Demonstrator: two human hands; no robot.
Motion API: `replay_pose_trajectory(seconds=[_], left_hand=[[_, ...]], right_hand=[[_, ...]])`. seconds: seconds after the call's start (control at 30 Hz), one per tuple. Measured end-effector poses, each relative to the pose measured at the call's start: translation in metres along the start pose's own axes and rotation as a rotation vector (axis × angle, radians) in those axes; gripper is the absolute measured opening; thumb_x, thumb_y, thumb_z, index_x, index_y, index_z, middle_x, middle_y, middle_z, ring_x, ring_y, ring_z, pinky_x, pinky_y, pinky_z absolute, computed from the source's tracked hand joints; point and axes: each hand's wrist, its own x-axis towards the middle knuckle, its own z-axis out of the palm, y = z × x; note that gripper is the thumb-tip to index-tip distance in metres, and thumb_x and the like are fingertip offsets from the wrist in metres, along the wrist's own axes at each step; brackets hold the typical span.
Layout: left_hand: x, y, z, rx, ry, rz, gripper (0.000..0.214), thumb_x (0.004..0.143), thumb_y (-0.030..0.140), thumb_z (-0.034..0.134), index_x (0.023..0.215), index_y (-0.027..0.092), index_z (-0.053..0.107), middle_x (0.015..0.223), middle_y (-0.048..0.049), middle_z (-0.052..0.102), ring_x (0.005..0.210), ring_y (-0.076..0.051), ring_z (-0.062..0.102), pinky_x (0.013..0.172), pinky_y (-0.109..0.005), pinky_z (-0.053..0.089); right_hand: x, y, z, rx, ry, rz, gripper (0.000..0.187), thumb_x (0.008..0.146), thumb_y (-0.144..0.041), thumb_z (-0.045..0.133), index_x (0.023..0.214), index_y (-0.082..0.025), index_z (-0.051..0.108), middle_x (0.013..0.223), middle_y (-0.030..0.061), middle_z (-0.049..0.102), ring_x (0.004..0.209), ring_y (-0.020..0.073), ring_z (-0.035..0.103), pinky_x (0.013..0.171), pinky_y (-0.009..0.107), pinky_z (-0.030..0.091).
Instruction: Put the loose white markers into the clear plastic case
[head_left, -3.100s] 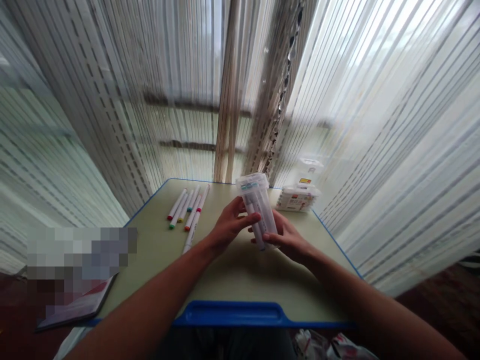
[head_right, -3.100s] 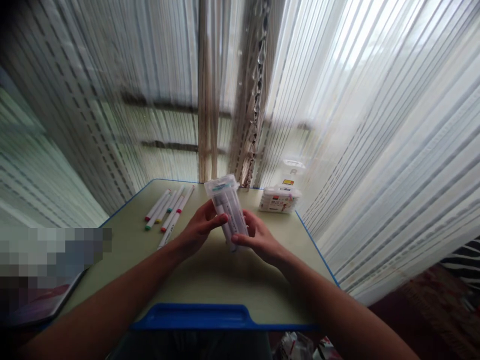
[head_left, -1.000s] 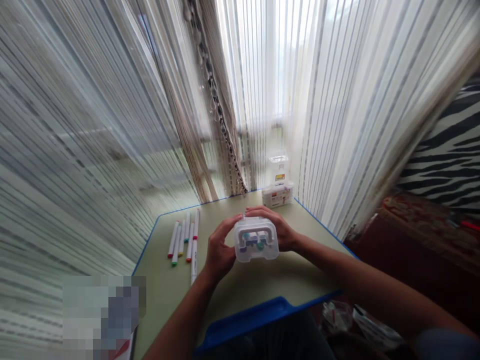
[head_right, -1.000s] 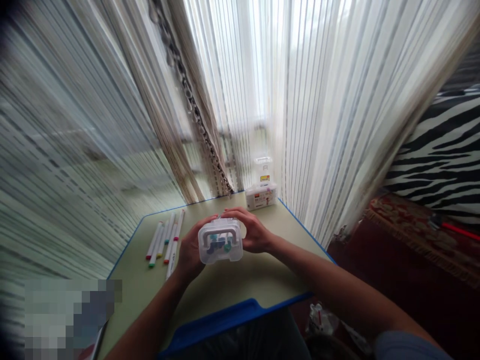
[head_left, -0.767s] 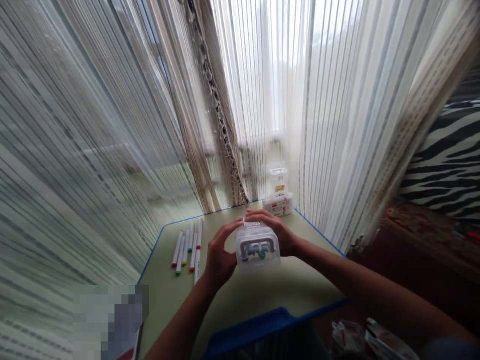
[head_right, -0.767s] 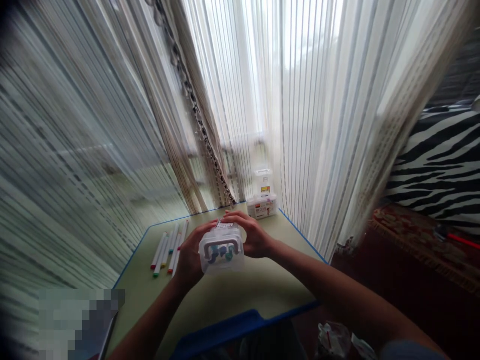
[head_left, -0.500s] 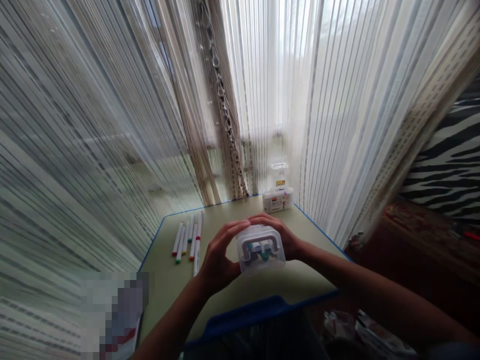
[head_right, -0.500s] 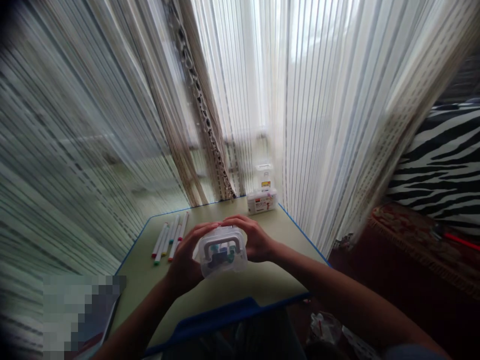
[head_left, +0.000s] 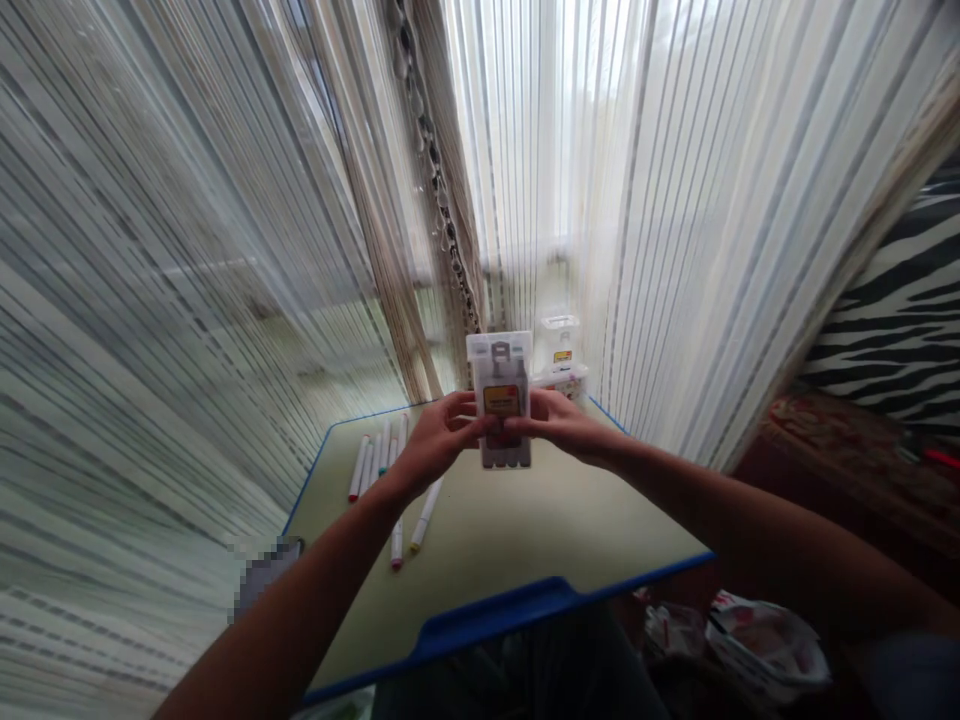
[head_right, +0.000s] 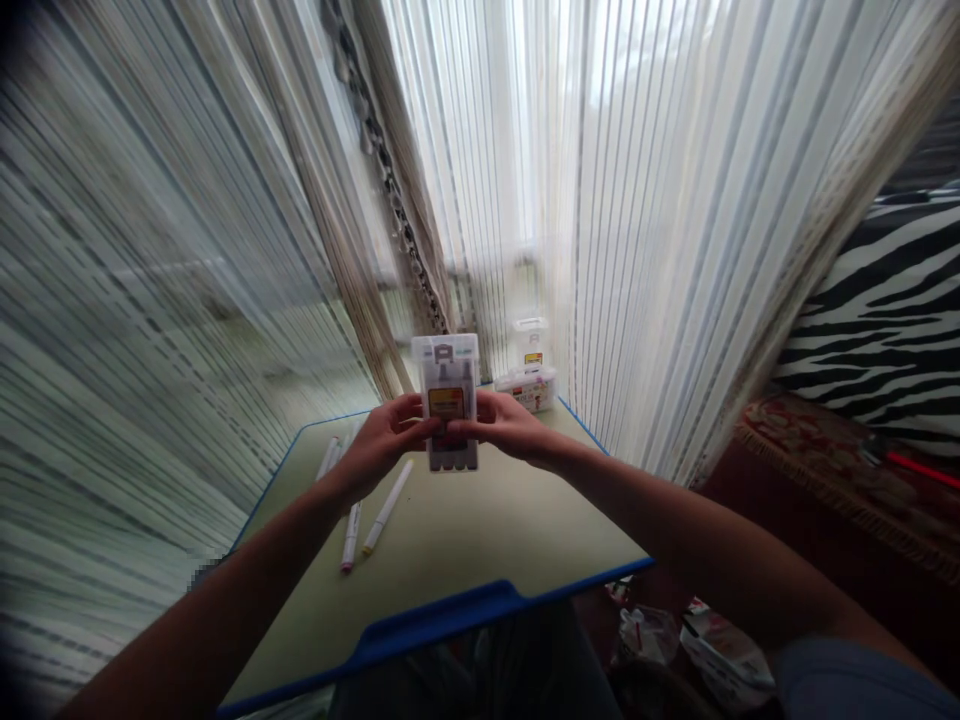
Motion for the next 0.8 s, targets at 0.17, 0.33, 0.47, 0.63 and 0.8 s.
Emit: replay_pose_trajectory(seconds=[0.17, 0.33, 0.47, 0.63, 0.8], left_hand=[[0.027, 0.025, -0.009, -0.087, 0.046, -0.045, 0.061, 0.069, 0.055, 0.084, 0.109, 0.011, 0.069, 0.105, -0.0149, 0.075, 0.085, -0.023, 0.072, 0.067, -0.032, 0.058], [0.052, 0.050, -0.021, -0.113, 0.049, -0.075, 0.054, 0.072, 0.055, 0.081, 0.101, 0.010, 0.071, 0.091, -0.0128, 0.075, 0.073, -0.019, 0.072, 0.062, -0.029, 0.058], [0.068, 0.067, -0.031, -0.084, 0.051, -0.049, 0.053, 0.074, 0.054, 0.080, 0.101, 0.009, 0.071, 0.091, -0.0127, 0.075, 0.070, -0.020, 0.071, 0.061, -0.030, 0.060], [0.086, 0.088, -0.039, -0.060, 0.056, -0.042, 0.054, 0.074, 0.052, 0.080, 0.107, 0.011, 0.070, 0.094, -0.0125, 0.075, 0.071, -0.021, 0.072, 0.063, -0.033, 0.062], [0.103, 0.099, -0.045, -0.035, 0.070, -0.046, 0.051, 0.074, 0.051, 0.079, 0.105, 0.011, 0.072, 0.090, -0.0131, 0.075, 0.067, -0.020, 0.071, 0.059, -0.030, 0.061]], right_hand=[[0.028, -0.037, -0.008, -0.012, 0.057, 0.112, 0.040, 0.084, -0.048, 0.076, 0.110, -0.017, 0.072, 0.106, 0.0107, 0.078, 0.087, 0.0210, 0.074, 0.074, 0.034, 0.062], [0.056, -0.069, -0.015, -0.005, 0.148, 0.150, 0.038, 0.087, -0.050, 0.070, 0.104, -0.015, 0.072, 0.100, 0.0129, 0.078, 0.080, 0.0227, 0.073, 0.070, 0.035, 0.061], [0.075, -0.087, -0.020, -0.003, 0.198, 0.147, 0.037, 0.086, -0.048, 0.071, 0.103, -0.015, 0.070, 0.094, 0.0127, 0.077, 0.073, 0.0219, 0.069, 0.062, 0.033, 0.059], [0.092, -0.104, -0.025, -0.004, 0.196, 0.136, 0.036, 0.085, -0.047, 0.071, 0.101, -0.015, 0.069, 0.093, 0.0127, 0.073, 0.074, 0.0220, 0.067, 0.068, 0.039, 0.060], [0.108, -0.114, -0.032, -0.016, 0.209, 0.148, 0.035, 0.084, -0.045, 0.069, 0.100, -0.015, 0.067, 0.090, 0.0130, 0.070, 0.074, 0.0227, 0.065, 0.069, 0.040, 0.059]])
